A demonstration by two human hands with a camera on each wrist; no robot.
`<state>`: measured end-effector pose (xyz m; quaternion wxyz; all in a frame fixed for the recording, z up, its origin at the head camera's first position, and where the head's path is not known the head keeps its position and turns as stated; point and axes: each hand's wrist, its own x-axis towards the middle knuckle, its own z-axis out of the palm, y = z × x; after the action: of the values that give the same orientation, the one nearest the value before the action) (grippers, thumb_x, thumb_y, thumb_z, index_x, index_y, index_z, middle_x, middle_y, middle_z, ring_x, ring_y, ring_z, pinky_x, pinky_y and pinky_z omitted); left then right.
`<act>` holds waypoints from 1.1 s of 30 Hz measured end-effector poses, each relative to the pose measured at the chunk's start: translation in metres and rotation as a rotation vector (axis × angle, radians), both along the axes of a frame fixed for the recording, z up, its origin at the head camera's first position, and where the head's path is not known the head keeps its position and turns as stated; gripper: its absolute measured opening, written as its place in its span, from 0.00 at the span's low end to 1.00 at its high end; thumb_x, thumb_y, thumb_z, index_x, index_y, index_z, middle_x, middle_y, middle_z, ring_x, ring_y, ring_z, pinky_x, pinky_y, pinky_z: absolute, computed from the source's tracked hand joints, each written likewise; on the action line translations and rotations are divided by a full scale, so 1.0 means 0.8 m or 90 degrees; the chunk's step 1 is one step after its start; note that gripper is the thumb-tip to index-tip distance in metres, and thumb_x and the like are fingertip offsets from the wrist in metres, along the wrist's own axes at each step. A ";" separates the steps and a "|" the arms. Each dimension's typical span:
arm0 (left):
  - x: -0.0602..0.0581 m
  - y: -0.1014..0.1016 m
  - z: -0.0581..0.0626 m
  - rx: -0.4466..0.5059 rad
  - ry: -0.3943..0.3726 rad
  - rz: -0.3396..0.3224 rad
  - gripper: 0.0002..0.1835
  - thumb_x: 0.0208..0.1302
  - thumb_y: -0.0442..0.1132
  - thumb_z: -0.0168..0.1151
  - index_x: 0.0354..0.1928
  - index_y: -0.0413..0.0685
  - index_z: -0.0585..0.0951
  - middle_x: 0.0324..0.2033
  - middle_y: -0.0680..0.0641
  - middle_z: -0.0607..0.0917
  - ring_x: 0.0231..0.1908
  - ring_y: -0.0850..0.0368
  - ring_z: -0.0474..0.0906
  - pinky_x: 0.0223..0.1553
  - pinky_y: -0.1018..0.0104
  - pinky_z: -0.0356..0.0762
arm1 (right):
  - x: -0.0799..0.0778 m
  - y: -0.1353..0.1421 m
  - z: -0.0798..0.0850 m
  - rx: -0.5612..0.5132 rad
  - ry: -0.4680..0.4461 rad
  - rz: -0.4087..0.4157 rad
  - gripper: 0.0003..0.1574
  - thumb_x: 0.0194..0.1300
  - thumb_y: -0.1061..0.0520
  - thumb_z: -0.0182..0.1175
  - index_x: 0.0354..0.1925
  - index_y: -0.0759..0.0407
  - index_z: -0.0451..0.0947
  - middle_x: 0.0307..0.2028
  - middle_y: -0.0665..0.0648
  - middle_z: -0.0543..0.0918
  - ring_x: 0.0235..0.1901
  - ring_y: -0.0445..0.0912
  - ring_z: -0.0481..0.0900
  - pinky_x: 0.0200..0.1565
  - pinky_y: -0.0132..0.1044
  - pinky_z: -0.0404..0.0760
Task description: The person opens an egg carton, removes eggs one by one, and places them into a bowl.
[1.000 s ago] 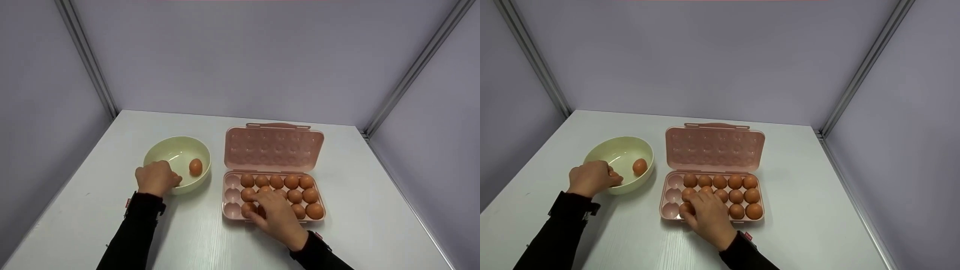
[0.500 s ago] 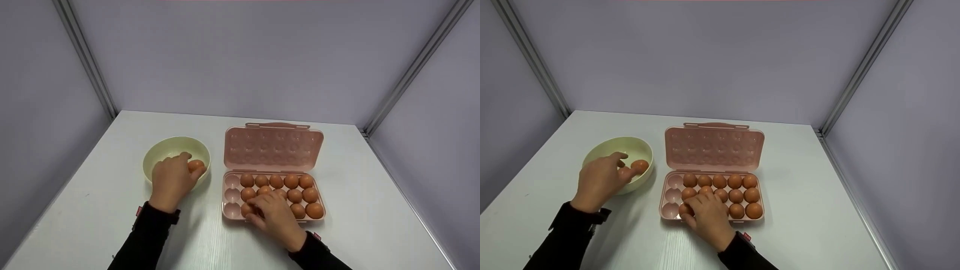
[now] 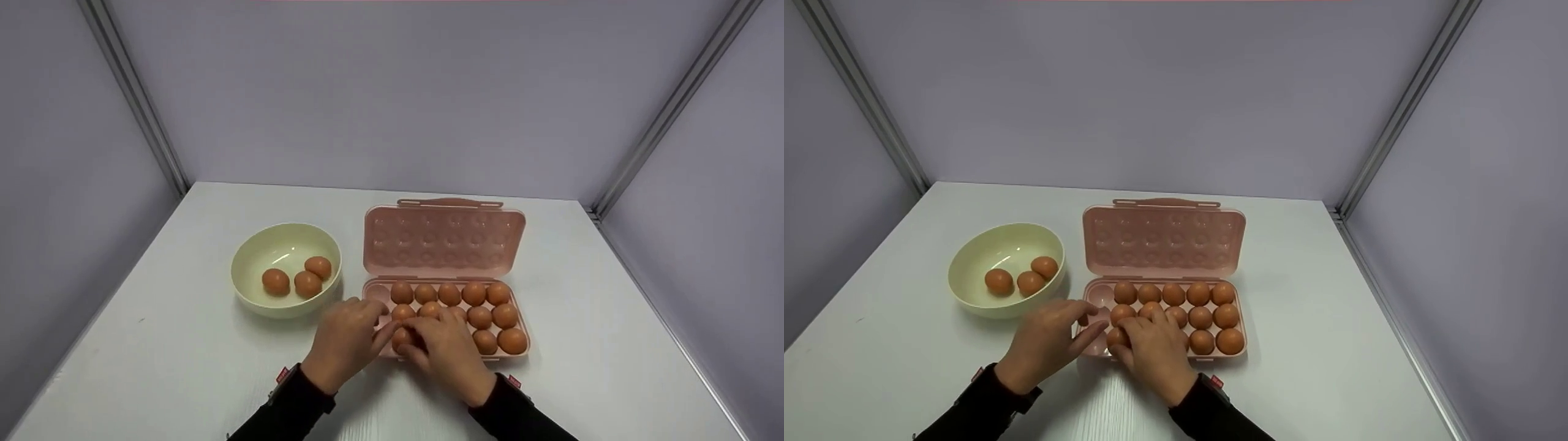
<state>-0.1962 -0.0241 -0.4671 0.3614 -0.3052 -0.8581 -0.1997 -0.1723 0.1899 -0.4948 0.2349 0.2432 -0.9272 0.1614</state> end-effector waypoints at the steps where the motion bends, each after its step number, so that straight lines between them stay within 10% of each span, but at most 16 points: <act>1: 0.000 -0.001 -0.004 -0.008 -0.005 0.000 0.15 0.57 0.51 0.81 0.31 0.53 0.83 0.21 0.56 0.85 0.21 0.58 0.79 0.24 0.63 0.73 | 0.000 -0.001 0.000 0.004 -0.008 -0.006 0.27 0.59 0.40 0.78 0.52 0.50 0.89 0.38 0.47 0.87 0.47 0.51 0.82 0.54 0.51 0.73; 13: -0.003 -0.001 -0.009 -0.018 -0.035 -0.017 0.14 0.61 0.50 0.79 0.31 0.52 0.84 0.19 0.57 0.81 0.21 0.59 0.76 0.25 0.65 0.72 | -0.007 -0.002 -0.004 -0.022 0.071 0.018 0.25 0.56 0.45 0.79 0.50 0.51 0.89 0.32 0.48 0.83 0.41 0.50 0.81 0.47 0.47 0.71; 23: -0.002 -0.003 -0.005 0.066 0.017 -0.075 0.17 0.62 0.51 0.78 0.43 0.51 0.83 0.33 0.55 0.89 0.30 0.61 0.84 0.31 0.66 0.81 | -0.001 0.016 0.021 -0.301 -0.100 0.028 0.18 0.66 0.51 0.74 0.53 0.52 0.89 0.37 0.42 0.88 0.35 0.40 0.79 0.40 0.35 0.80; 33: 0.010 0.006 0.002 0.126 0.024 -0.201 0.33 0.57 0.58 0.80 0.60 0.48 0.83 0.54 0.51 0.88 0.44 0.61 0.87 0.44 0.69 0.86 | 0.006 0.029 0.041 -0.584 -0.325 0.108 0.17 0.75 0.61 0.65 0.58 0.63 0.84 0.53 0.60 0.90 0.48 0.40 0.88 0.49 0.30 0.85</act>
<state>-0.1883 -0.0191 -0.4653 0.3698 -0.4028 -0.7686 -0.3321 -0.1676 0.2128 -0.4619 0.0700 0.1426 -0.7658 0.6231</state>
